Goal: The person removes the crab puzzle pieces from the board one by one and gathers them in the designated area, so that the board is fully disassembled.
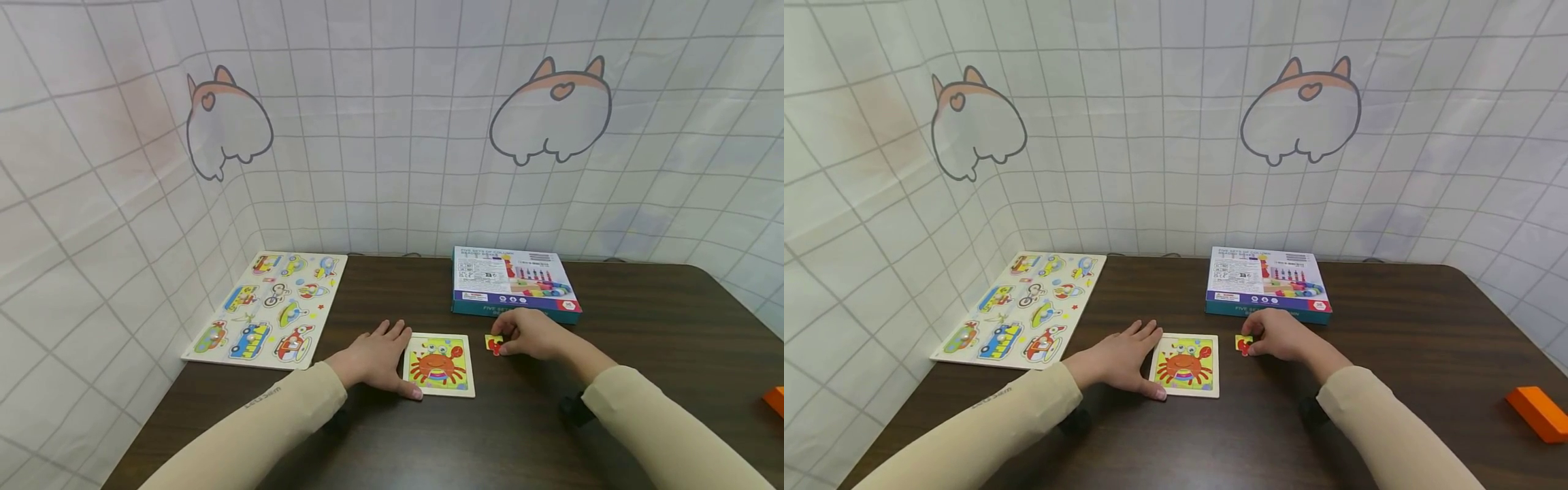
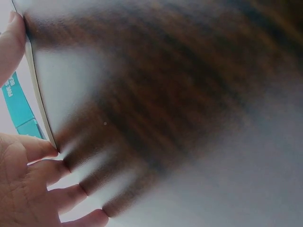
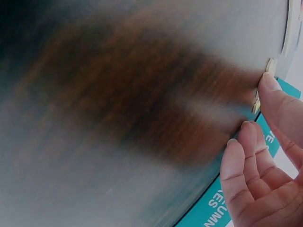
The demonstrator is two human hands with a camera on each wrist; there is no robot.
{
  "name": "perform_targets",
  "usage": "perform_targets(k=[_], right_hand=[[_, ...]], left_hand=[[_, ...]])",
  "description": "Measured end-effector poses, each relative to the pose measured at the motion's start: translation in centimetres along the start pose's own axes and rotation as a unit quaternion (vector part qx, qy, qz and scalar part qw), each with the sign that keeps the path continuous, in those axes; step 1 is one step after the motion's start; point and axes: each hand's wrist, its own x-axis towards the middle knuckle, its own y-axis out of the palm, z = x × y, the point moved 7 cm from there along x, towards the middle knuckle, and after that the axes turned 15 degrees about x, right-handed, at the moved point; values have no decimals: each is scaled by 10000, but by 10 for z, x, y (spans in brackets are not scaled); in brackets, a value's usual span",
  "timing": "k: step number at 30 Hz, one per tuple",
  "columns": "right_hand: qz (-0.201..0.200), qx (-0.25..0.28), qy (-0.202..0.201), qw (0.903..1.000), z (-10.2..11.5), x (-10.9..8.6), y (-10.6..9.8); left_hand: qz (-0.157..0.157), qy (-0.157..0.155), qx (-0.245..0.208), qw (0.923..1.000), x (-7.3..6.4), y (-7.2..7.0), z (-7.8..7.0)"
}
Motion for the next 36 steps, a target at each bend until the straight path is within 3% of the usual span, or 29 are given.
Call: perform_targets(k=[6, 12, 18, 23, 28, 36], right_hand=[[47, -68, -12, 10000, 2, 0, -2], [-115, -175, -439, 9988, 18, 2, 1], [-81, -296, -751, 9967, 46, 15, 27], [195, -547, -996, 9933, 71, 25, 53], [428, -680, -966, 9921, 83, 34, 68], [508, -651, -849, 9930, 82, 39, 70]], left_hand=[[1, 9, -31, 10000, 0, 0, 0], [8, -19, -33, 10000, -2, -3, 0], [44, -10, -49, 10000, -1, -3, 0], [38, -7, -60, 10000, -2, -3, -1], [67, 12, -87, 9999, -3, -3, -1], [50, 49, -72, 9999, -2, -3, -1]])
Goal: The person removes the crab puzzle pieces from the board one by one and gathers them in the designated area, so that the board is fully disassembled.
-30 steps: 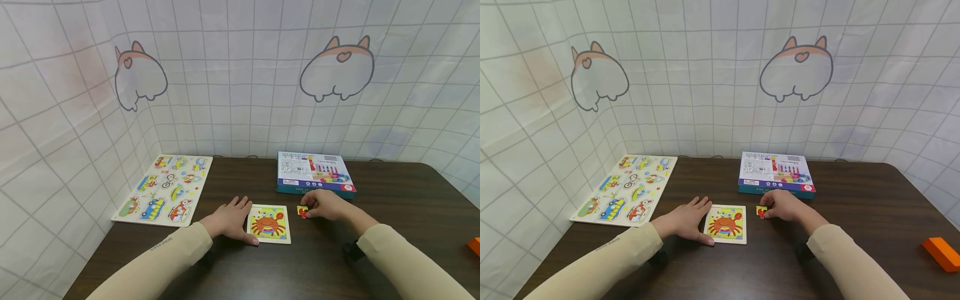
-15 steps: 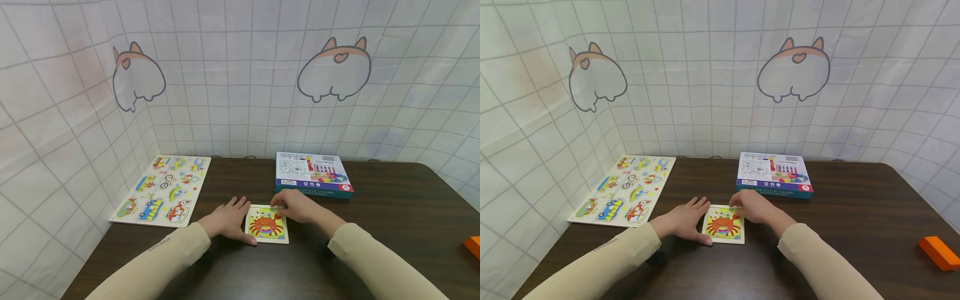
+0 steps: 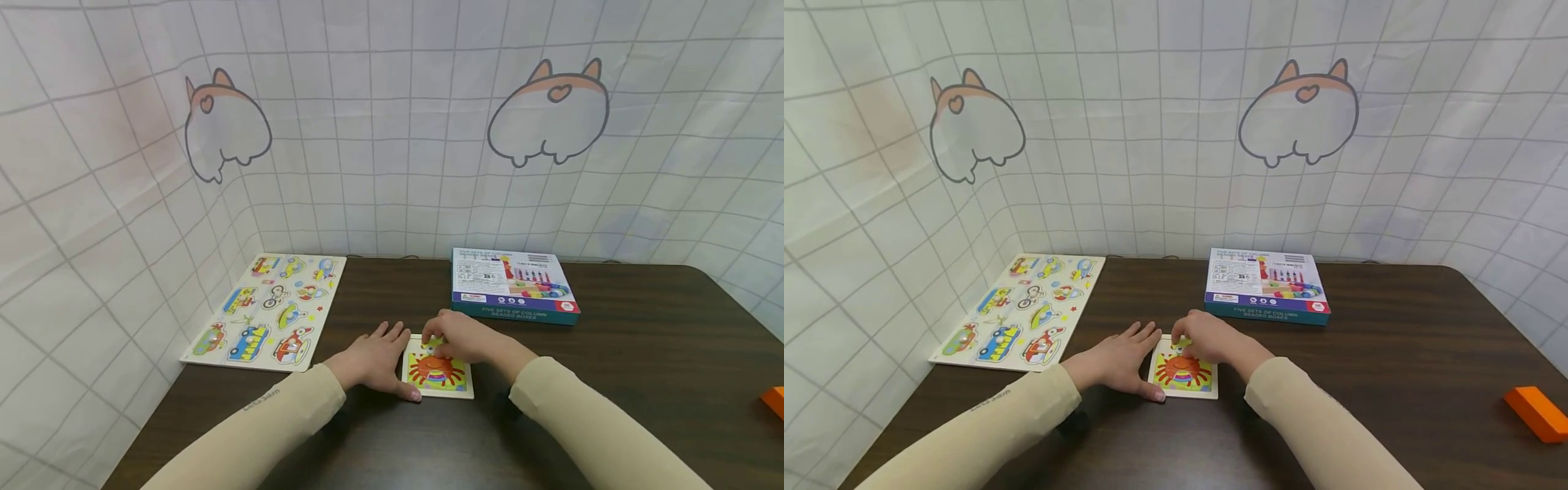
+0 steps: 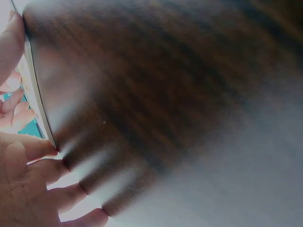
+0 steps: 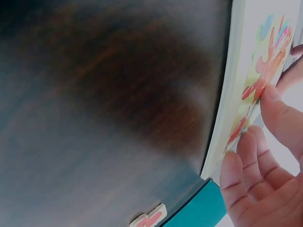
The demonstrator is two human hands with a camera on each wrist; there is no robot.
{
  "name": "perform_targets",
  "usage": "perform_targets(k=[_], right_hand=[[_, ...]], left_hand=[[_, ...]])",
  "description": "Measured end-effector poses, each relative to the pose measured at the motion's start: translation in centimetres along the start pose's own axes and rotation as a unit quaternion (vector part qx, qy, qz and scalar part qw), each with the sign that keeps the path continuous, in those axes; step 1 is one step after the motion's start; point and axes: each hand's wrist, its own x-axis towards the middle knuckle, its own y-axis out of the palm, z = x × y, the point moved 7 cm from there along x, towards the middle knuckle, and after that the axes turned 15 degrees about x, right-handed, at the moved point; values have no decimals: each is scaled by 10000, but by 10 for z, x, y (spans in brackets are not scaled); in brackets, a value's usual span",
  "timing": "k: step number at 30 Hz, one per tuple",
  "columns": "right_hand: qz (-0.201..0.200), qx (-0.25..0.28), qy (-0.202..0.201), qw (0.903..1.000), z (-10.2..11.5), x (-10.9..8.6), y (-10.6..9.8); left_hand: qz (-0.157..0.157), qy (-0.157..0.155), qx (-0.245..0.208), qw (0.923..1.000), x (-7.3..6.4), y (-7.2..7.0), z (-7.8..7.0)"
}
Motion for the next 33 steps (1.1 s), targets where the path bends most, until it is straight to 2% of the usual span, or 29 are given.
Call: perform_targets(k=[6, 33], right_hand=[[-37, -52, 66, 10000, 0, 0, 1], [-76, -99, 131, 9998, 1, -2, 4]], left_hand=[[-43, 20, 149, 9999, 0, -1, -1], [-20, -31, 119, 9999, 0, 0, -1]])
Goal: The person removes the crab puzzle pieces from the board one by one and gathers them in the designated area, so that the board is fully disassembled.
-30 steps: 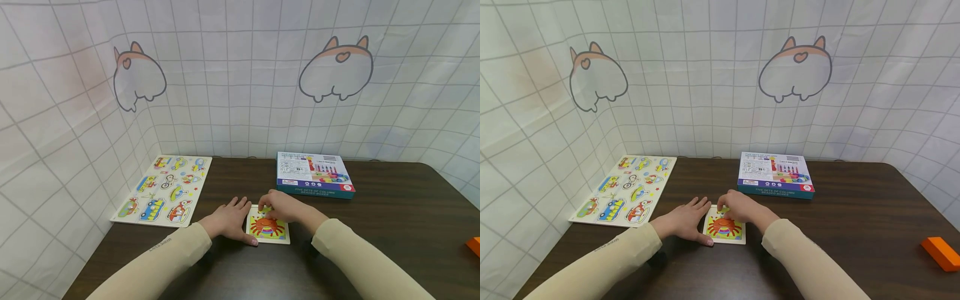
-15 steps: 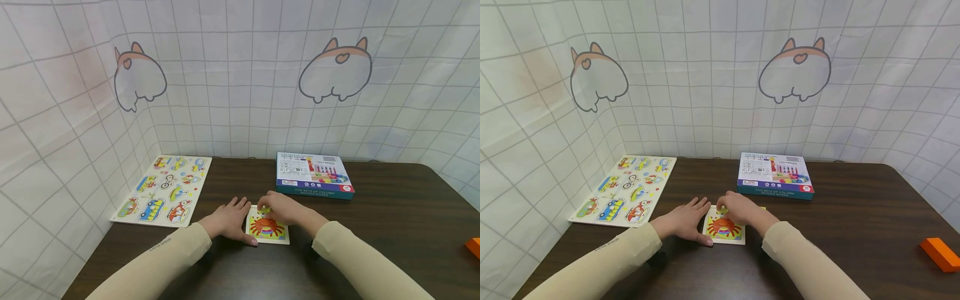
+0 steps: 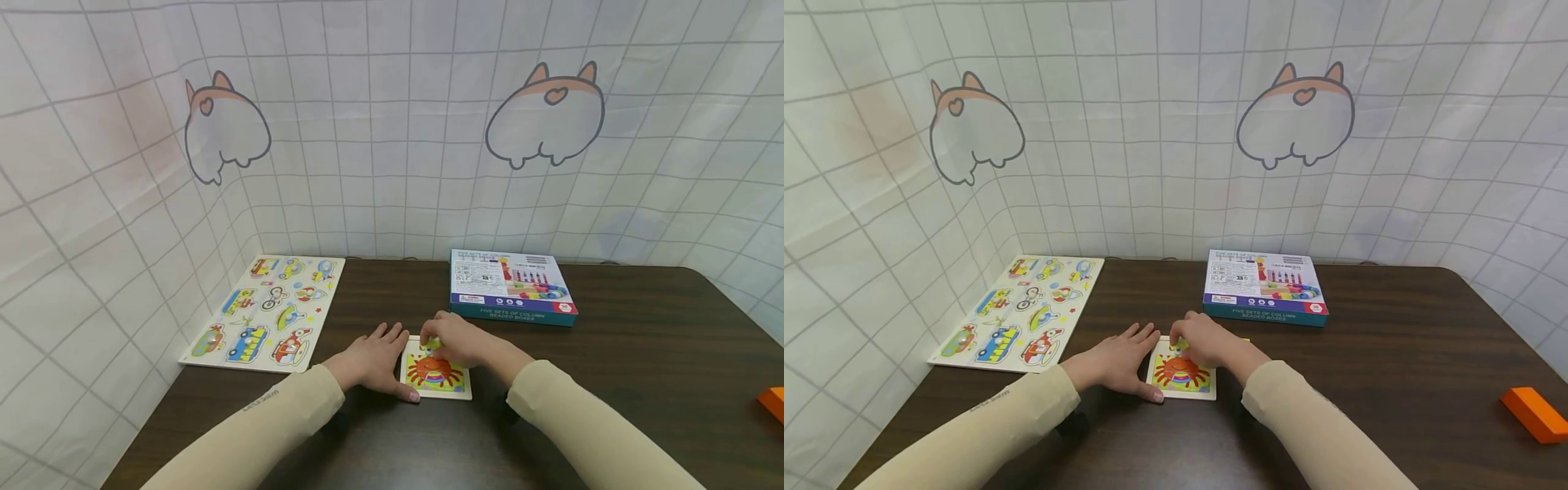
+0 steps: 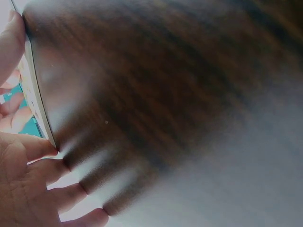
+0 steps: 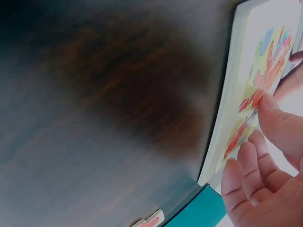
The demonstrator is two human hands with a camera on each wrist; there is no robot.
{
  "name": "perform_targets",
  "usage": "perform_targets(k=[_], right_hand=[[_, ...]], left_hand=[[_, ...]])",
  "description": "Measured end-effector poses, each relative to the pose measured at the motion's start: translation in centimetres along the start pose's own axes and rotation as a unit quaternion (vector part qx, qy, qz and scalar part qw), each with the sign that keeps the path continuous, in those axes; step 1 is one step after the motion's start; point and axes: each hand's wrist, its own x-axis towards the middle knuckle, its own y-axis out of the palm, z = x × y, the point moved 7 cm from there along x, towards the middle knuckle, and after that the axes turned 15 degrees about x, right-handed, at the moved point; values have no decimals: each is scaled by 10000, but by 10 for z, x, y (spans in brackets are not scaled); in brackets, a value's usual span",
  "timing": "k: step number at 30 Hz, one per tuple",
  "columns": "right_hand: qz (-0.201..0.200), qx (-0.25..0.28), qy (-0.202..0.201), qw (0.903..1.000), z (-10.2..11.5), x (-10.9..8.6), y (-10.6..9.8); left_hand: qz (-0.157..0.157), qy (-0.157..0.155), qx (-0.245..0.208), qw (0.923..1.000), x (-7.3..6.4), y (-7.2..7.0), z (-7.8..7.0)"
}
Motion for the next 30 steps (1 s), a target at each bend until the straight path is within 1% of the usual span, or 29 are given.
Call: perform_targets(k=[8, 12, 18, 20, 23, 27, 30], right_hand=[[-102, -21, -7, 9999, 2, 0, -1], [-205, 54, 44, 9998, 1, 0, -2], [-362, 163, -90, 9992, -1, 0, -5], [-364, 249, -75, 9990, -1, -1, -5], [-347, 443, 107, 9984, -4, -1, -6], [-346, 531, 293, 9976, -6, 1, -6], [-334, 514, 302, 9977, -7, 1, -7]], left_hand=[[-37, 24, 17, 10000, 1, 1, 0], [-29, 11, 35, 10000, 0, 1, 0], [-8, -1, 45, 10000, 0, 1, 0], [1, 5, 44, 10000, 1, 1, 0], [7, 10, 55, 10000, 1, 1, 0], [-4, 7, 85, 10000, 1, 1, 0], [-6, 3, 98, 10000, 1, 1, 0]])
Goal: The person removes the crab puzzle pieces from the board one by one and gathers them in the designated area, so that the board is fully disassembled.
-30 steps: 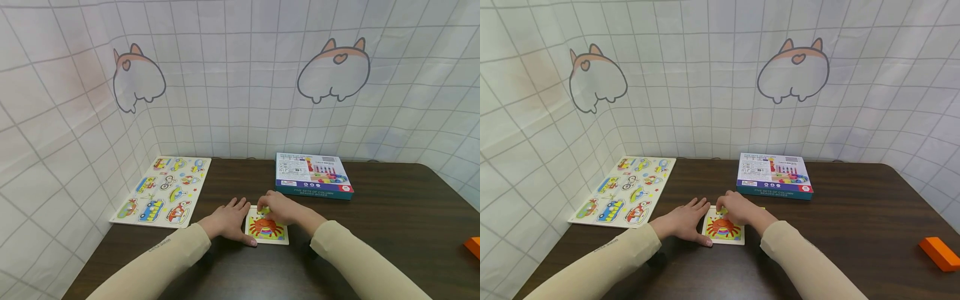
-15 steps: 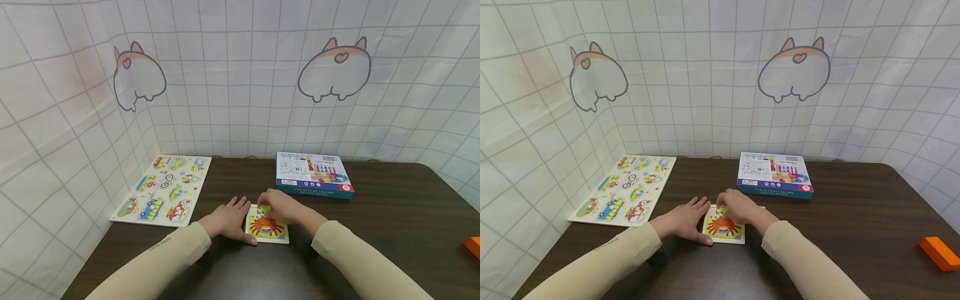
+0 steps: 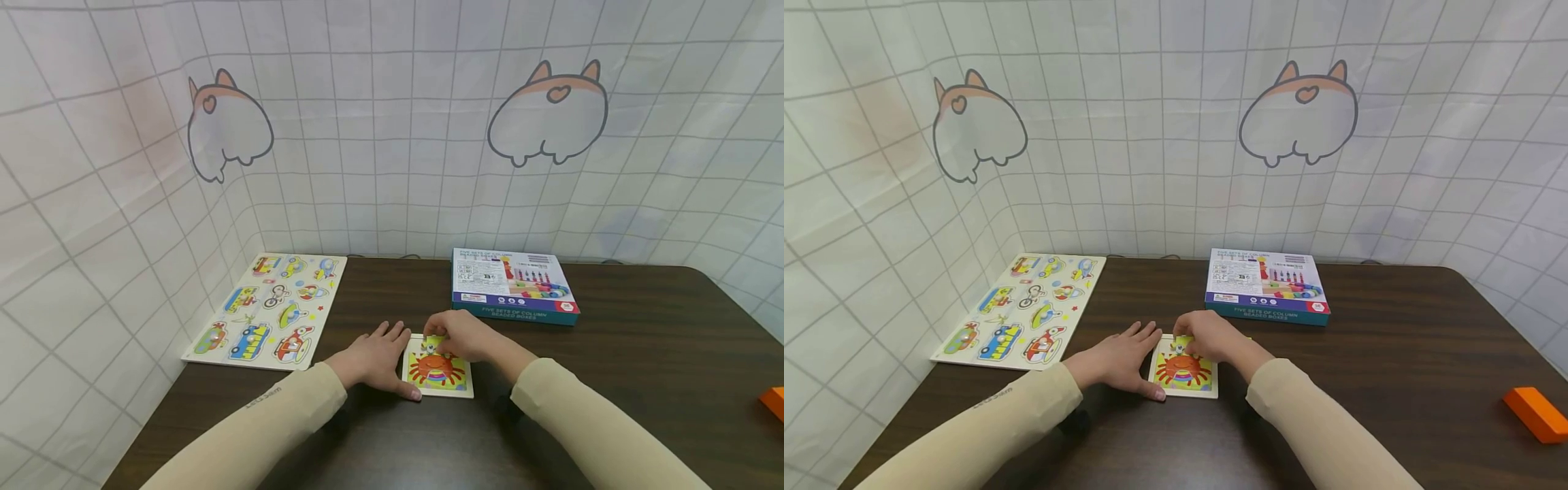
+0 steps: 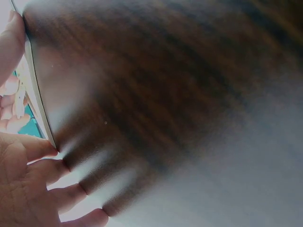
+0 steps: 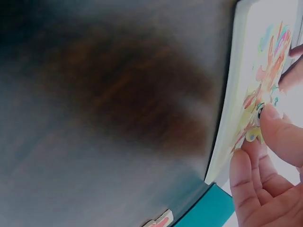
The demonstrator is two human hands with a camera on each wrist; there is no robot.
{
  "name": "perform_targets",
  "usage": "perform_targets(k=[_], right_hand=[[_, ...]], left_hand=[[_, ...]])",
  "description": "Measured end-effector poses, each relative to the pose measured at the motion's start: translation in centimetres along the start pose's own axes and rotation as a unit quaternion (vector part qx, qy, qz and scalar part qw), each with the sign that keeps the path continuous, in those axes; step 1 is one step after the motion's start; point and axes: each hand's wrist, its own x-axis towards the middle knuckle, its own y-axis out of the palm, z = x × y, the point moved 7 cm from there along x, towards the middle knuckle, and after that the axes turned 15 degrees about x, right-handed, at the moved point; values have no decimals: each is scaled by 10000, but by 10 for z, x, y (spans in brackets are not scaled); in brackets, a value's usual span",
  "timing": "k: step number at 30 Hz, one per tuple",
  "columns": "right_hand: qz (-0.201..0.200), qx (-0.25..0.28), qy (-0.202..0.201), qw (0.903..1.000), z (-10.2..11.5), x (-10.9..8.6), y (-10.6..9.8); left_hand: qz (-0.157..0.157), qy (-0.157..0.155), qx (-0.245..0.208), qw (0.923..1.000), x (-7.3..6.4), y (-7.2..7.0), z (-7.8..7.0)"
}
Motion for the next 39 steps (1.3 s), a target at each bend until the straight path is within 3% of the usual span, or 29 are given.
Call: perform_targets(k=[13, 22, 34, 39], right_hand=[[-119, 56, -130, 9998, -5, -2, -10], [-88, 577, -511, 9970, -4, -12, -28], [-661, 465, -352, 9961, -47, -45, -78], [-776, 333, -61, 9964, -73, -59, -87]], left_hand=[[18, 5, -2, 10000, 1, 0, -2], [19, 10, -34, 10000, 0, -1, -2], [-34, 7, -100, 9999, -2, 0, 0], [-61, -4, -85, 9999, -1, 1, 0]])
